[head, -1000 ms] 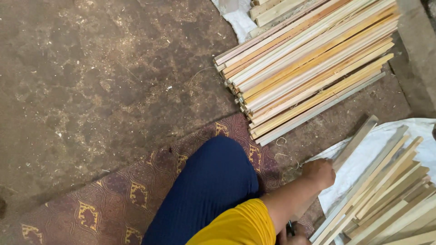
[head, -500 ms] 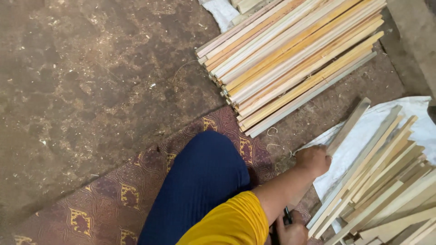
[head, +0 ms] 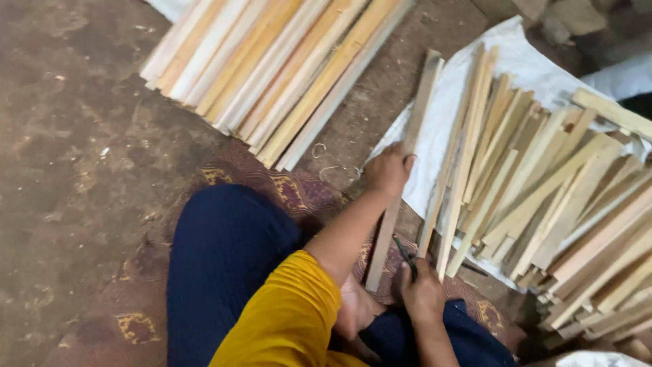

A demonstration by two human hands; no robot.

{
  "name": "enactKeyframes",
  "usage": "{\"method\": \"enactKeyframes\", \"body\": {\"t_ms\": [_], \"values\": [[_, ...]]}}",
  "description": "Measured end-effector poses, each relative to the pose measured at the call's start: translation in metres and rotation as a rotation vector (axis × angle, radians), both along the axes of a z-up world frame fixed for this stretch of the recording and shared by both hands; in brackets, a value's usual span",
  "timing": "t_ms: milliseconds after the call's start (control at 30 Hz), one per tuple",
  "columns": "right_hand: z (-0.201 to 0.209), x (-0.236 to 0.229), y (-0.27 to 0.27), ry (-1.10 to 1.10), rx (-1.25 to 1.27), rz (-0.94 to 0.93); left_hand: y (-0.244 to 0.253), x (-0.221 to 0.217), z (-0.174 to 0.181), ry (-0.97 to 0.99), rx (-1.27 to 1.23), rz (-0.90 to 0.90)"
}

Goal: Marking wooden slats with a pen using a reference slat as a guide

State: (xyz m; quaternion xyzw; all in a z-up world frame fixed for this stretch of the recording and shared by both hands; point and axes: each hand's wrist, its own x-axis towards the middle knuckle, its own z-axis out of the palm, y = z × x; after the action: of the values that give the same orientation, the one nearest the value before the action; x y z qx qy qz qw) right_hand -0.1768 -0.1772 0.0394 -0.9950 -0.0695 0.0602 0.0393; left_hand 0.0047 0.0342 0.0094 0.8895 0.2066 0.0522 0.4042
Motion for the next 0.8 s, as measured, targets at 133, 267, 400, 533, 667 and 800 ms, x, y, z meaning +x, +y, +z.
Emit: {"method": "enactKeyframes", "body": {"t_ms": [133, 267, 400, 533, 667, 800], "values": [[0.03, -0.008, 0.006, 0.012, 0.056, -0.122, -0.002, -0.003, 0.0, -0.034, 0.028, -0.059], [0.002, -0.004, -0.061, 0.27, -0.126, -0.178, -0.003, -0.001, -0.014, -0.079, 0.055, -0.032], [-0.021, 0.011, -0.144, 0.405, -0.369, -0.215, -0.004, 0.002, -0.03, 0.023, 0.081, -0.027], [0.012, 0.062, -0.114, 0.286, -0.255, -0.326, -0.008, 0.002, -0.035, -0.042, 0.101, -0.012], [-0.045, 0.073, -0.133, 0.186, -0.135, -0.178, -0.006, 0.003, -0.04, -0.045, 0.126, 0.019], [0.005, 0.083, -0.105, 0.197, -0.372, -0.074, -0.008, 0.008, -0.049, -0.067, 0.103, 0.048]]}}
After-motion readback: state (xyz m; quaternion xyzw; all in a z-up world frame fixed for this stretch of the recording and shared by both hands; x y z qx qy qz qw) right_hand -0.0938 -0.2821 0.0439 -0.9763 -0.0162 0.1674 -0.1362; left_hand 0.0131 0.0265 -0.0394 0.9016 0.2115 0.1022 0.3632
